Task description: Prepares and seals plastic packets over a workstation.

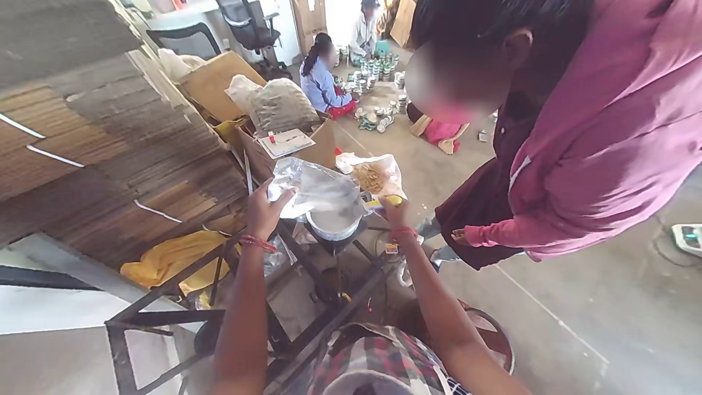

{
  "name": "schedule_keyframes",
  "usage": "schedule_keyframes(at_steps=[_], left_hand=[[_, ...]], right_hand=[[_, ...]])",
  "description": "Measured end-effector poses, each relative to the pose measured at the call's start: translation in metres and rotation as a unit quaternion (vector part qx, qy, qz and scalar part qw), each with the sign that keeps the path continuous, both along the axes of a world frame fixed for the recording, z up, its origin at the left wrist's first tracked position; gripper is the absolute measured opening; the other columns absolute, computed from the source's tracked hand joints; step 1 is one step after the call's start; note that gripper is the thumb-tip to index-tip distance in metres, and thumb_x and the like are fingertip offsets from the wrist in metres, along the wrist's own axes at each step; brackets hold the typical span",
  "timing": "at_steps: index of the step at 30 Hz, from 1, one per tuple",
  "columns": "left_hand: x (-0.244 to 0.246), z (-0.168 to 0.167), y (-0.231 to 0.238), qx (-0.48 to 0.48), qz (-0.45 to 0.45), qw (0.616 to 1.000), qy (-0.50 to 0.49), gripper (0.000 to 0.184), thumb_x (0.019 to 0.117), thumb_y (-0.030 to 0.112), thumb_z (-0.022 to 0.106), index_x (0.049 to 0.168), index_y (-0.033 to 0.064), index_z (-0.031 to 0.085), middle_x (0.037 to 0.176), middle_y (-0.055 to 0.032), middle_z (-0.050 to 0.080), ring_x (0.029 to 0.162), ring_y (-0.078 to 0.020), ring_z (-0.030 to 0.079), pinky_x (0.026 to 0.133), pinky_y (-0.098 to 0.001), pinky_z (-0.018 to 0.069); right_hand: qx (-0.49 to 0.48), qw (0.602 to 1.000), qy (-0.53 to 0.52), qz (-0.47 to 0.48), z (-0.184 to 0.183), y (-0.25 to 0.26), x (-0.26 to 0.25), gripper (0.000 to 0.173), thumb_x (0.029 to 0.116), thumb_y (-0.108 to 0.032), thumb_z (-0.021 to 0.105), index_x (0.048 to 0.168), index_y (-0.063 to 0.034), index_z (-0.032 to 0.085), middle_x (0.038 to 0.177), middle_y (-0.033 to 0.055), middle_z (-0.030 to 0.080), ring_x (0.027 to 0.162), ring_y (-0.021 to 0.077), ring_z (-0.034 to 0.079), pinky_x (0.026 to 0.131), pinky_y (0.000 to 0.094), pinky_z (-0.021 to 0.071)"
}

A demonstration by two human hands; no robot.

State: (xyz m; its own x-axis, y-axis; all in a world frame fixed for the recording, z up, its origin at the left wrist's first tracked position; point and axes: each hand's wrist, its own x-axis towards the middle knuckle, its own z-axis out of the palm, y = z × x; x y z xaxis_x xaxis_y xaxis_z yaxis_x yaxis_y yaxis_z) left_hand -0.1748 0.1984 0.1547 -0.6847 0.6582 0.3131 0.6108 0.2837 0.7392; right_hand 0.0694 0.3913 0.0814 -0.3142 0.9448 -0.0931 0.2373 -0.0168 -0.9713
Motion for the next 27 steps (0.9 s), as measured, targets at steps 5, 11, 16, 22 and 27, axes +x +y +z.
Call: schedule_keyframes(at_steps=[5, 11, 16, 22, 27], left_hand=[[-0.003, 0.0, 0.003, 0.012, -0.003, 1.0, -0.004, 0.057, 0.0938, 0.037, 0.075, 0.132, -0.0044, 0.062, 0.117, -0.0269, 0.068, 0.11, -0.0376, 0.067, 0.101, -0.0596, 0.0481], [-0.002, 0.001, 0.002, 0.023, -0.008, 1.0, -0.002, 0.055, 0.094, 0.035, 0.075, 0.13, -0.0041, 0.062, 0.116, -0.0261, 0.069, 0.111, -0.0359, 0.067, 0.101, -0.0584, 0.0482], [-0.002, 0.004, 0.004, 0.03, -0.007, 1.0, -0.001, 0.052, 0.0938, 0.036, 0.075, 0.127, -0.0023, 0.065, 0.113, -0.0237, 0.07, 0.106, -0.0337, 0.069, 0.098, -0.058, 0.0499], [0.008, 0.0, -0.009, 0.001, 0.021, 0.999, -0.03, 0.056, 0.0939, 0.043, 0.074, 0.137, 0.0095, 0.061, 0.116, -0.0209, 0.069, 0.1, -0.037, 0.069, 0.088, -0.062, 0.0529], [-0.001, 0.004, 0.002, -0.006, 0.005, 1.0, -0.002, 0.054, 0.0948, 0.039, 0.074, 0.13, -0.0006, 0.064, 0.114, -0.025, 0.07, 0.108, -0.0385, 0.068, 0.098, -0.0625, 0.0487]], right_hand=[[0.014, 0.998, -0.004, 0.059, 0.001, -0.012, 0.004, 0.028, 0.1003, -0.03, 0.068, 0.112, -0.0048, 0.07, 0.09, 0.0109, 0.072, 0.072, 0.0182, 0.069, 0.07, 0.0401, 0.0604], [0.015, 1.0, -0.02, -0.008, -0.001, 0.001, 0.001, 0.027, 0.0982, -0.028, 0.071, 0.108, -0.0032, 0.072, 0.089, 0.0123, 0.073, 0.075, 0.0213, 0.07, 0.075, 0.0457, 0.0595], [0.003, 0.998, 0.006, 0.06, -0.004, -0.009, -0.001, 0.027, 0.0989, -0.027, 0.07, 0.111, -0.0024, 0.07, 0.092, 0.0125, 0.072, 0.075, 0.0191, 0.07, 0.073, 0.0408, 0.0614], [0.023, 0.999, -0.026, 0.018, 0.003, -0.008, 0.007, 0.031, 0.0991, -0.035, 0.069, 0.111, -0.0063, 0.072, 0.088, 0.0108, 0.073, 0.072, 0.0202, 0.07, 0.072, 0.0451, 0.0601], [0.01, 0.998, 0.022, 0.061, 0.001, -0.005, -0.004, 0.021, 0.0973, -0.018, 0.07, 0.107, 0.0009, 0.071, 0.09, 0.0127, 0.073, 0.073, 0.0182, 0.072, 0.073, 0.0385, 0.0631]])
